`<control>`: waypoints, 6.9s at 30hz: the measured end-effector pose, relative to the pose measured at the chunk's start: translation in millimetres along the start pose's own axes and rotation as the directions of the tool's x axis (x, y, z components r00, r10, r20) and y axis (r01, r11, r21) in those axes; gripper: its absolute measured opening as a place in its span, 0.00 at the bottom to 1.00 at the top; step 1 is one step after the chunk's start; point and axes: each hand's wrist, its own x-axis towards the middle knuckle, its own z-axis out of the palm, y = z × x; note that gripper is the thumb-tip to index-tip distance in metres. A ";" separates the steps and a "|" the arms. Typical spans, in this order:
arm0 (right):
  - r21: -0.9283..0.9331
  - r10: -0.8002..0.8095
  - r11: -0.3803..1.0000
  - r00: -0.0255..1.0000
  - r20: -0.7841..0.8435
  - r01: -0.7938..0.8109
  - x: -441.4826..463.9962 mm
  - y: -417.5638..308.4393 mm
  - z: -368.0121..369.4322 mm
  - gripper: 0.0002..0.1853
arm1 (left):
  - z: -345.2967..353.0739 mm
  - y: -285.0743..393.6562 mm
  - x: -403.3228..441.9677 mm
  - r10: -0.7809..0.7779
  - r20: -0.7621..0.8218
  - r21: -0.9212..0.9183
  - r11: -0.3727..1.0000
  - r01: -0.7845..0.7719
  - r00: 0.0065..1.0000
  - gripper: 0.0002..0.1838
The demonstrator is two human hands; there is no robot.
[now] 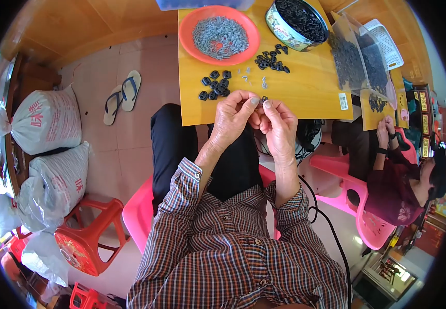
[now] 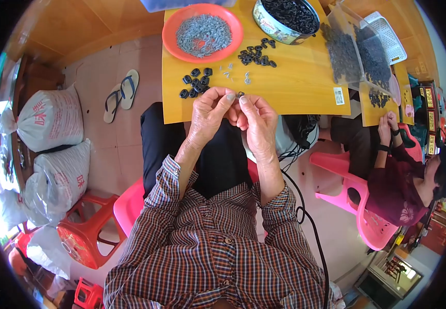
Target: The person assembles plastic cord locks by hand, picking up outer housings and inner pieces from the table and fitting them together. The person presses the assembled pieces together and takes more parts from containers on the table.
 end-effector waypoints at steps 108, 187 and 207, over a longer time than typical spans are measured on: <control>-0.134 -0.015 0.991 0.998 -0.057 0.007 -63.5 -2.1 45.7 0.07 | -34.3 14.1 -73.3 -0.172 0.108 -0.510 0.836 0.203 0.979 0.09; -0.387 -0.158 0.909 0.987 0.028 0.156 -98.2 -4.5 62.6 0.06 | -30.2 24.7 -94.4 -0.071 0.068 -0.421 0.902 0.093 0.995 0.08; -0.428 -0.262 0.868 0.964 0.041 0.254 -94.9 3.8 62.7 0.04 | -29.3 21.0 -94.6 0.031 -0.011 -0.157 0.987 -0.032 0.999 0.06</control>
